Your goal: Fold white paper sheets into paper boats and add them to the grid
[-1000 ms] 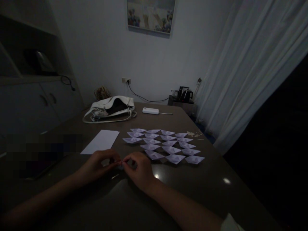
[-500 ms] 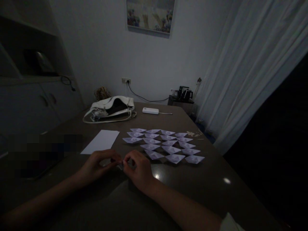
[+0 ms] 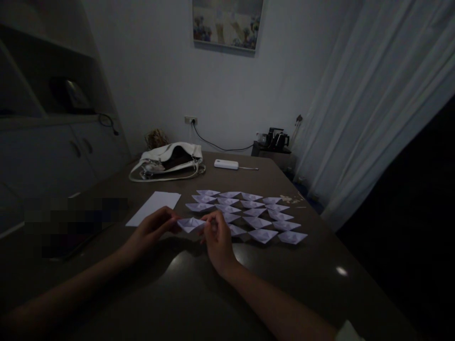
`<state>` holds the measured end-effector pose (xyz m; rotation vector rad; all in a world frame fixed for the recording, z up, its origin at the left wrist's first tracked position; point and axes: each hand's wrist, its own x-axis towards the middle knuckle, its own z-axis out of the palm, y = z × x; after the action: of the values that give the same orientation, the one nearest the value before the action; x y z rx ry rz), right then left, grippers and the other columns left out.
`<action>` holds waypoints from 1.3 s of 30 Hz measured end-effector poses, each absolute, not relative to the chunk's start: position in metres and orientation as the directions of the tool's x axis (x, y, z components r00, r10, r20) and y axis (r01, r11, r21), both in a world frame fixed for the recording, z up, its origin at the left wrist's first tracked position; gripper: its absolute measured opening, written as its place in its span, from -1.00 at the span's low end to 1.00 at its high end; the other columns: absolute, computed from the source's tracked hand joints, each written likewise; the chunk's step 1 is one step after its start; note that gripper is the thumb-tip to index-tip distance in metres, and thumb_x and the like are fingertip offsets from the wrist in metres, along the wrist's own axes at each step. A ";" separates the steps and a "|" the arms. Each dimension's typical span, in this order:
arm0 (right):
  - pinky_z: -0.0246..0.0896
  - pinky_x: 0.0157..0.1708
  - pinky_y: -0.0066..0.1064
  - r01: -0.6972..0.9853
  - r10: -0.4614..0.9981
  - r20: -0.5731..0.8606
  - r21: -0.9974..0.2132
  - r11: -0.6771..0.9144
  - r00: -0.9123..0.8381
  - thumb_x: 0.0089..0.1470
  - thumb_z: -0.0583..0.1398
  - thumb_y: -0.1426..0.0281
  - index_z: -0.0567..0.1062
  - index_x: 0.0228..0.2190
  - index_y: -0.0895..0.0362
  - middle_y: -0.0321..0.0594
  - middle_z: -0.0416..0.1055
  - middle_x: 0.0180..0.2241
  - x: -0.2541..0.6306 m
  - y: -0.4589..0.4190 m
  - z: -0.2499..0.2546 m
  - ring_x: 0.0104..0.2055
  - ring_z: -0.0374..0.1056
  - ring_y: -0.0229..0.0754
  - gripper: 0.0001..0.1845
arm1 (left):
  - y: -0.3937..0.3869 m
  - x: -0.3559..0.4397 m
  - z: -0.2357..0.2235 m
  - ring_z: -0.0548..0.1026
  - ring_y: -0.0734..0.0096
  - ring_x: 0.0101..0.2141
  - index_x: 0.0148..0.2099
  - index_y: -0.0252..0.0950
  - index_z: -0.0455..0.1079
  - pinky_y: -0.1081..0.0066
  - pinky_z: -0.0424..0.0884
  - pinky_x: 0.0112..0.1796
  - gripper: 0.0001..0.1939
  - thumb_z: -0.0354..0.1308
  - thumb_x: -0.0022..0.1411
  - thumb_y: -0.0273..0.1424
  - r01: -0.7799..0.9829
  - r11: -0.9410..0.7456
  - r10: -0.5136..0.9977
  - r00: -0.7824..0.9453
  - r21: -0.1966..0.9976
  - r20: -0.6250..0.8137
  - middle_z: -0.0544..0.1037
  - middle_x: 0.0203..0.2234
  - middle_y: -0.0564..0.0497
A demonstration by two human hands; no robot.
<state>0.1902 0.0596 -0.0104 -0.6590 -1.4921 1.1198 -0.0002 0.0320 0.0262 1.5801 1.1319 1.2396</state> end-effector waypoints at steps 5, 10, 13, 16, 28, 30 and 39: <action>0.35 -0.61 -0.51 -0.232 0.881 0.403 -0.908 0.349 -0.250 0.19 0.06 0.21 0.18 -0.35 0.07 -0.24 0.29 -0.22 0.189 0.059 -0.011 -0.46 0.41 -0.32 -0.80 | 0.030 0.000 0.024 0.49 0.34 -0.36 -0.32 -0.27 0.25 0.37 0.42 -0.29 -0.71 0.14 0.17 -0.15 0.101 -0.210 0.976 0.077 0.972 0.203 0.47 -0.46 0.08; 0.36 -0.61 -0.51 -0.243 0.883 0.415 -0.900 0.363 -0.219 0.20 0.05 0.22 0.19 -0.35 0.07 -0.25 0.29 -0.24 0.187 0.057 -0.010 -0.49 0.40 -0.34 -0.80 | 0.031 0.003 0.022 0.51 0.33 -0.35 -0.31 -0.25 0.23 0.38 0.42 -0.27 -0.69 0.16 0.15 -0.12 0.029 -0.189 0.981 0.053 0.982 0.187 0.49 -0.46 0.09; 0.35 -0.60 -0.50 -0.255 0.884 0.419 -0.896 0.365 -0.206 0.19 0.05 0.21 0.18 -0.36 0.07 -0.26 0.30 -0.24 0.187 0.057 -0.010 -0.50 0.40 -0.34 -0.79 | 0.031 0.004 0.022 0.51 0.34 -0.37 -0.32 -0.25 0.22 0.38 0.42 -0.26 -0.69 0.17 0.14 -0.12 -0.012 -0.160 0.986 0.048 0.987 0.160 0.49 -0.47 0.10; 0.33 -0.60 -0.51 -0.252 0.881 0.421 -0.896 0.366 -0.217 0.19 0.05 0.21 0.17 -0.36 0.07 -0.26 0.31 -0.25 0.188 0.059 -0.011 -0.51 0.39 -0.35 -0.79 | 0.030 0.003 0.022 0.50 0.34 -0.37 -0.33 -0.25 0.22 0.38 0.42 -0.28 -0.70 0.15 0.16 -0.14 0.016 -0.151 0.987 0.063 0.988 0.150 0.48 -0.47 0.09; 0.27 -0.44 -0.44 0.056 0.763 0.529 -0.808 0.587 -0.372 0.24 -0.01 0.32 0.26 -0.29 0.08 -0.20 0.31 -0.26 0.193 0.049 -0.007 -0.39 0.31 -0.28 -0.88 | 0.025 -0.001 0.029 0.36 0.15 0.02 -0.05 -0.18 0.37 0.23 0.35 -0.04 -0.64 0.27 0.09 -0.29 0.394 -0.467 0.876 0.331 0.791 0.352 0.41 -0.01 -0.09; 0.28 -0.45 -0.44 0.041 0.774 0.514 -0.823 0.566 -0.371 0.24 -0.01 0.31 0.25 -0.30 0.07 -0.20 0.30 -0.26 0.192 0.049 -0.006 -0.39 0.30 -0.28 -0.88 | 0.025 -0.003 0.028 0.34 0.13 0.05 -0.10 -0.17 0.43 0.21 0.30 0.02 -0.67 0.32 0.04 -0.32 0.450 -0.570 0.814 0.424 0.687 0.397 0.36 0.04 -0.09; 0.32 -0.54 -0.48 -0.166 0.780 0.495 -0.867 0.469 -0.383 0.23 0.01 0.26 0.23 -0.30 0.06 -0.22 0.29 -0.26 0.189 0.048 -0.008 -0.43 0.36 -0.30 -0.87 | 0.029 -0.003 0.023 0.51 0.21 -0.23 -0.36 -0.27 0.46 0.31 0.41 -0.20 -0.89 0.21 0.14 -0.34 0.474 -0.466 0.884 0.285 0.747 0.371 0.57 -0.27 -0.08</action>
<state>0.1893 0.0485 -0.0080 -0.5362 -1.6613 1.1193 -0.0028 0.0293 0.0227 2.0570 1.2125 1.0760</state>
